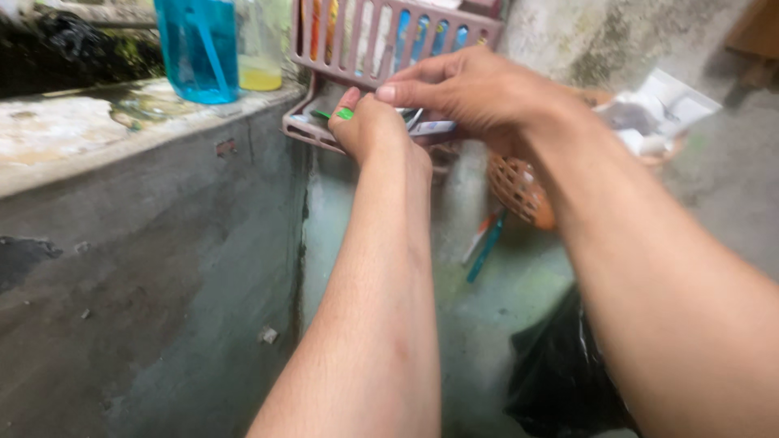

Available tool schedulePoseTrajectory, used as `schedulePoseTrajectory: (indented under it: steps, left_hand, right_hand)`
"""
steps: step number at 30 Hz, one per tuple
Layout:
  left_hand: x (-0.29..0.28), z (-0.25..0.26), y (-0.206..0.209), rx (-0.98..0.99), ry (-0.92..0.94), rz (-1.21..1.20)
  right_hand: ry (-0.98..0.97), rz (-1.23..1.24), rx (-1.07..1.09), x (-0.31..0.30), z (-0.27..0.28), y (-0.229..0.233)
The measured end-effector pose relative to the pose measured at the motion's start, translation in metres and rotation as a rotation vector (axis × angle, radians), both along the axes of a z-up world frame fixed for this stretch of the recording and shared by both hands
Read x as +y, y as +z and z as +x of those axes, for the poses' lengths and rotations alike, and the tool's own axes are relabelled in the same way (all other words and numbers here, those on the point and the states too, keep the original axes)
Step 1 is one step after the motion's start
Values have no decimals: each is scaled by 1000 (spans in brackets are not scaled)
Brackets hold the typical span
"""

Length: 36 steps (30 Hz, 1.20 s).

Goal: The person organizes toiletries in a bathroom. They place a green sachet, a Nuvo Family packet, and a yellow sachet into a wall-mounted plastic organizer, then adjust toothbrushes in a nearby basket.

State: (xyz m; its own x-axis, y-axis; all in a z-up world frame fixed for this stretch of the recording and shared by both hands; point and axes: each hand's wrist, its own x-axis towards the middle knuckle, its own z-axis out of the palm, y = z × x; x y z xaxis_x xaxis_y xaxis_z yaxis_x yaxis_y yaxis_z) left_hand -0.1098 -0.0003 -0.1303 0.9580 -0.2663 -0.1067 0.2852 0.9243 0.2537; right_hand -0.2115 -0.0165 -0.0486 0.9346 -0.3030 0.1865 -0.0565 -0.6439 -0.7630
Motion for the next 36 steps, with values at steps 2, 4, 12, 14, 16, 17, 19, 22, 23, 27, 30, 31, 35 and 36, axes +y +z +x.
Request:
schedulePoseTrajectory:
  steps: [2,4,12,14,16,17,19,22,23,27,30,31,35,36]
  left_hand:
    - [-5,-17,-12,14,-34,11]
    - [-8,-34,-24,22,-5,15]
    - [-26,-141,-56,-10,67,-35]
    - [-26,-177,-56,19,66,36]
    - [-22,-203,-58,15,105,232]
    - [-17,-212,-61,51,97,215]
    - [-2,-218,-61,114,97,165]
    - [22,-205,-58,148,205,348]
    - [29,-196,-56,190,197,281]
    - [54,-133,-54,248,237,165]
    - [65,-64,-67,233,282,205]
    - [69,-39,-72,228,294,212]
    - [74,54,-101,110,219,258]
    - [72,74,-107,70,177,266]
  right_hand:
    - [-60,-11,-29,-1,-19,-19]
    - [-116,-47,-58,-2,-41,-35]
    - [-56,370,-350,-30,-127,-92]
    - [-151,219,-398,-32,-152,-105]
    - [-293,-17,-395,-28,-172,-115]
    - [-246,13,-385,-26,-180,-117]
    - [-132,63,-376,-16,-185,-115]
    - [-236,-150,-365,4,-170,-113]
    - [-224,-141,-365,9,-160,-112]
    - [-115,-90,-382,18,-85,-105]
    - [-34,-81,-377,19,-10,-111]
    - [-9,-91,-373,21,17,-112]
    - [12,-180,-229,29,116,-123]
    - [-29,-183,-138,30,137,-123]
